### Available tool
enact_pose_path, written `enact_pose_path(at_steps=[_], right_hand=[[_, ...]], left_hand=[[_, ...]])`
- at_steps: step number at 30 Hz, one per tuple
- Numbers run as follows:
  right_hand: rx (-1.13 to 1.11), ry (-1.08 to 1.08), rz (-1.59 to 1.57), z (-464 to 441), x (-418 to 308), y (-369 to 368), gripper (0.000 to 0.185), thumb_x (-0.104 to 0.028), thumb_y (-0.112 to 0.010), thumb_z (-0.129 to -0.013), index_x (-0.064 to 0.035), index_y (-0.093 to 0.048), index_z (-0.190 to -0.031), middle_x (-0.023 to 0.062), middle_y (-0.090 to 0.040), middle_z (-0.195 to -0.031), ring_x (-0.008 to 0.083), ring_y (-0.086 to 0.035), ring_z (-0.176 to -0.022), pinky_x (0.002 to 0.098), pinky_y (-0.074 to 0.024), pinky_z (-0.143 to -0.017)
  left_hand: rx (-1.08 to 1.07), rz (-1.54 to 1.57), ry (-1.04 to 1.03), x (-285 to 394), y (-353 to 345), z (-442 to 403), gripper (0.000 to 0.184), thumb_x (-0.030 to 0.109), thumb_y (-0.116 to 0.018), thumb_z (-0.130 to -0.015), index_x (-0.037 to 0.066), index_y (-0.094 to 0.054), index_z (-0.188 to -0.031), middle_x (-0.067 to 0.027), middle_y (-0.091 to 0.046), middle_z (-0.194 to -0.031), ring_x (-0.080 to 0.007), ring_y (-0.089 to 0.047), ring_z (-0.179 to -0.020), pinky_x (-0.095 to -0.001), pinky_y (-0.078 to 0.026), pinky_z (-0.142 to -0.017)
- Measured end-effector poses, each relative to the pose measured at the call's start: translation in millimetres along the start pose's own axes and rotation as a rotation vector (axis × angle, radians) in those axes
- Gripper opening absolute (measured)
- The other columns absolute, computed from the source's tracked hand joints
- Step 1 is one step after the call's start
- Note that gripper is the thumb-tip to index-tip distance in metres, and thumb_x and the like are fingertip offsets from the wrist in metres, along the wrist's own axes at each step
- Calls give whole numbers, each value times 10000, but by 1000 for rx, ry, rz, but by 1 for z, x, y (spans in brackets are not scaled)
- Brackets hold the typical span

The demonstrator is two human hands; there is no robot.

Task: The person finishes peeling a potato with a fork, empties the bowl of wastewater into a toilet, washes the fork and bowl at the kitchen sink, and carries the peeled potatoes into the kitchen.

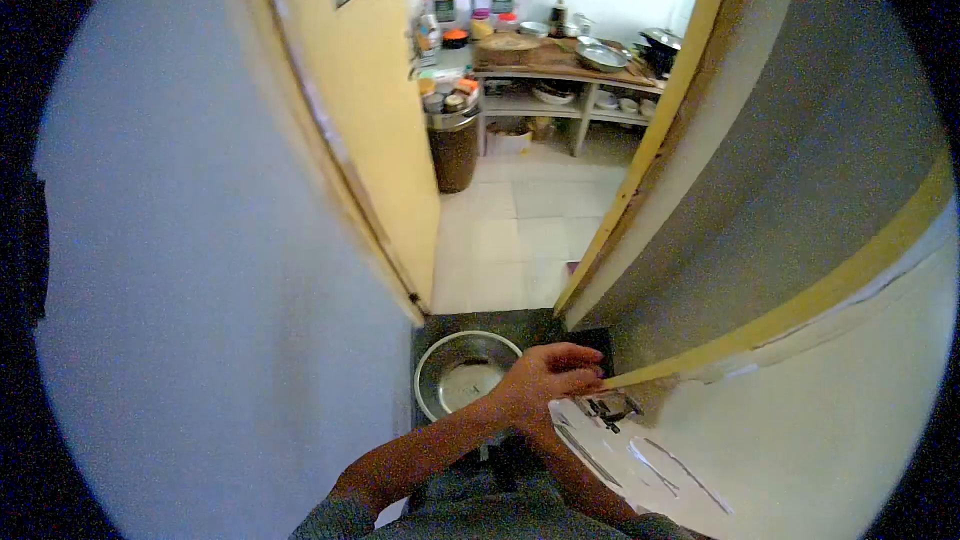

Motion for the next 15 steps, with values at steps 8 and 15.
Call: enact_pose_path(at_steps=[8,15], right_hand=[[399,-48,2,-87,-51,-3,372,-245,-630,-855,40,-618,-1093,135,-677,-975,253,-642,-825,391,-508,-760],[633,-39,-87,-218,-105,6,345,-201,-617,-814,58,-638,-1042,163,-692,-911,270,-661,-812,404,-518,-755]], left_hand=[[101,-48,-76,23,128,-82,322,-9,-659,-886,-66,-581,-1193,-139,-655,-1159,-213,-636,-1078,-318,-489,-1010],[87,-121,-54,84,223,-187,338,-9,-685,-848,-56,-601,-1172,-156,-675,-1128,-212,-647,-1064,-315,-507,-979]])
Point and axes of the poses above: each hand's wrist, its own z-axis away from the middle knuckle, its own y-axis out of the back of the hand, x = y × z, the point moved 6 cm from there along -z, towards the middle knuckle
